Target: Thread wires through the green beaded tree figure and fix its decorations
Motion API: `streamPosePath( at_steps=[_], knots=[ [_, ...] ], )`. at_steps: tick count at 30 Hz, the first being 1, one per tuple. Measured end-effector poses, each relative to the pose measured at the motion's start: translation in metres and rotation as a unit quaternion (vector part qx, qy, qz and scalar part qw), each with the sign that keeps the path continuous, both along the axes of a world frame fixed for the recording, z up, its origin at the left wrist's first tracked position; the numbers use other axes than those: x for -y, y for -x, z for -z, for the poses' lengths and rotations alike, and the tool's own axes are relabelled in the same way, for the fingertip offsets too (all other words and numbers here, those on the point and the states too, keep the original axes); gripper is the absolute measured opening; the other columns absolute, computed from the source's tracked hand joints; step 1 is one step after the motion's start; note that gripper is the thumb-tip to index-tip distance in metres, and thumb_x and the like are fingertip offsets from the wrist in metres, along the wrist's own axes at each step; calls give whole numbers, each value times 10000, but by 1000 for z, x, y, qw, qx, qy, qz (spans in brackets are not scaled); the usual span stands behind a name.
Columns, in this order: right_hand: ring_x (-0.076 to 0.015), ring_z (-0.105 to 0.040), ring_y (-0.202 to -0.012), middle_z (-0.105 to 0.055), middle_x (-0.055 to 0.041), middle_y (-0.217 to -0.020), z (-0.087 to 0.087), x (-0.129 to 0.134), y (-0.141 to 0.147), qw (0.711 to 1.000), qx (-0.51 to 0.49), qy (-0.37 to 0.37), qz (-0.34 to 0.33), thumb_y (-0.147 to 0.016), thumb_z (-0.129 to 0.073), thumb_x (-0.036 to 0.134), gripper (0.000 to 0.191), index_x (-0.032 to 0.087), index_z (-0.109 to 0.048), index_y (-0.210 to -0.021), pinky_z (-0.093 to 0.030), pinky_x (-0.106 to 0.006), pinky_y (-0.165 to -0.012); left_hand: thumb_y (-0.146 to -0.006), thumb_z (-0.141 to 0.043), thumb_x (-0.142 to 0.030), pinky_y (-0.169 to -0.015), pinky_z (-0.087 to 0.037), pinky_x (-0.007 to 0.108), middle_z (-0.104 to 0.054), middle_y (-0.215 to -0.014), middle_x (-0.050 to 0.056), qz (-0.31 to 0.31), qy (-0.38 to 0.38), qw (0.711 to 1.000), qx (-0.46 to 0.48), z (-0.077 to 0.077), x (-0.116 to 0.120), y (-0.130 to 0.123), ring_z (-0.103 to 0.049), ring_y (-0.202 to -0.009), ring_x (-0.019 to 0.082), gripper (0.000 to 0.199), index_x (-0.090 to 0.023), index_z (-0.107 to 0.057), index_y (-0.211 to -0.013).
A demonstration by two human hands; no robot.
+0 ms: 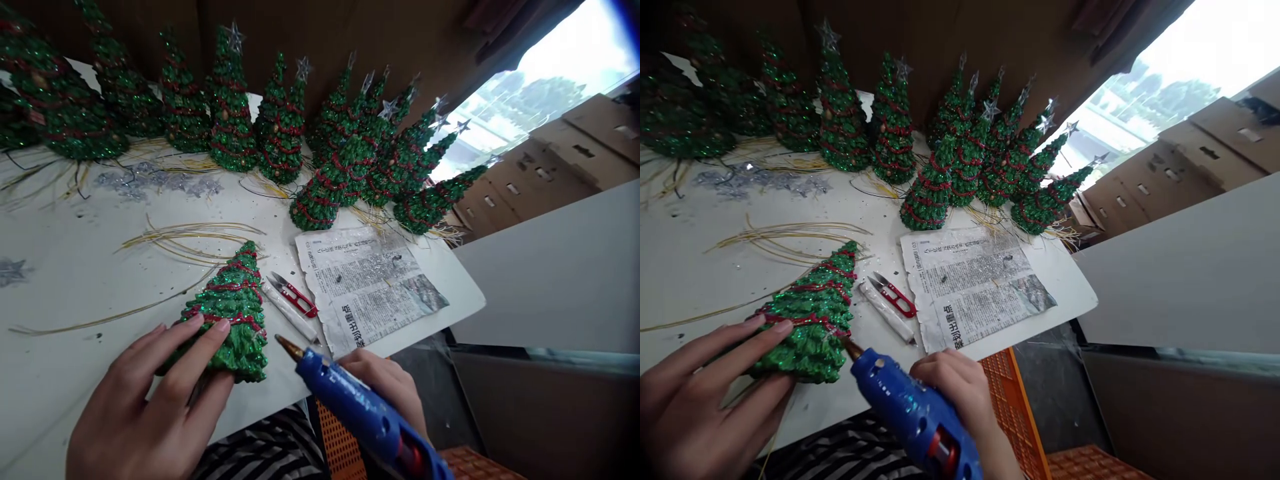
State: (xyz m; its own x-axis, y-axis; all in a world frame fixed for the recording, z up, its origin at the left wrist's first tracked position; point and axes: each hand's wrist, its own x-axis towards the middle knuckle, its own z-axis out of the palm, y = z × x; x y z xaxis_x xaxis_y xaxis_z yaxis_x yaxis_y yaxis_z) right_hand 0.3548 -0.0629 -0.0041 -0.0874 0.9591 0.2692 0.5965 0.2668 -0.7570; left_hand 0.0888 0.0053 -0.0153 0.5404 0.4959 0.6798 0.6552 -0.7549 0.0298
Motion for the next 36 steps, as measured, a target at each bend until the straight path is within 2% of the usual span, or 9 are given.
streamPosePath(
  at_steps=[4,8,11,22,30,36],
  knots=[
    [-124,-660,-611,-711,-20,-729,4,-6,8,999,-2,-15,-50,-1011,-490,339,234,218,-646,-886,-494,-222,-558,-739,-766,37,-913,-535,486,-645,-1200,104,-21,19,1000,12,-2,6,-5,-635,-1070,351,279,-134,-662,-933],
    [-121,-648,-632,-693,-17,-736,4,-7,11,999,8,-7,-52,-1002,-520,293,165,212,-606,-885,-475,-219,-582,-788,-723,35,-1090,-449,447,-637,-1244,82,-24,42,998,38,0,7,-7,-585,-1208,314,232,-163,-673,-899],
    [-124,-639,-628,-681,-14,-721,4,-7,12,999,16,0,-47,-987,-542,268,145,212,-609,-871,-464,-223,-576,-800,-721,21,-1155,-406,421,-643,-1249,69,-25,41,998,48,1,9,-6,-573,-1240,287,219,-171,-688,-901],
    [-114,-570,-538,-606,5,-614,12,-9,12,999,19,3,-29,-981,-528,273,251,209,-608,-752,-422,-221,-514,-802,-724,2,-1095,-449,433,-654,-1238,70,-23,48,997,58,2,8,-9,-613,-1174,306,178,-152,-678,-879],
    [-112,-506,-496,-557,14,-578,14,-8,13,1000,20,-1,-20,-994,-507,339,318,208,-601,-720,-392,-232,-498,-816,-712,0,-1148,-411,416,-646,-1249,65,-21,44,997,60,3,9,-8,-582,-1229,283,170,-153,-685,-886],
    [-111,-491,-487,-537,16,-567,12,-7,13,1000,22,-2,-20,-1001,-477,324,333,212,-584,-707,-376,-232,-482,-817,-726,-28,-1161,-406,423,-639,-1259,73,-24,46,998,46,3,8,-7,-572,-1248,289,157,-161,-686,-890]
  ],
)
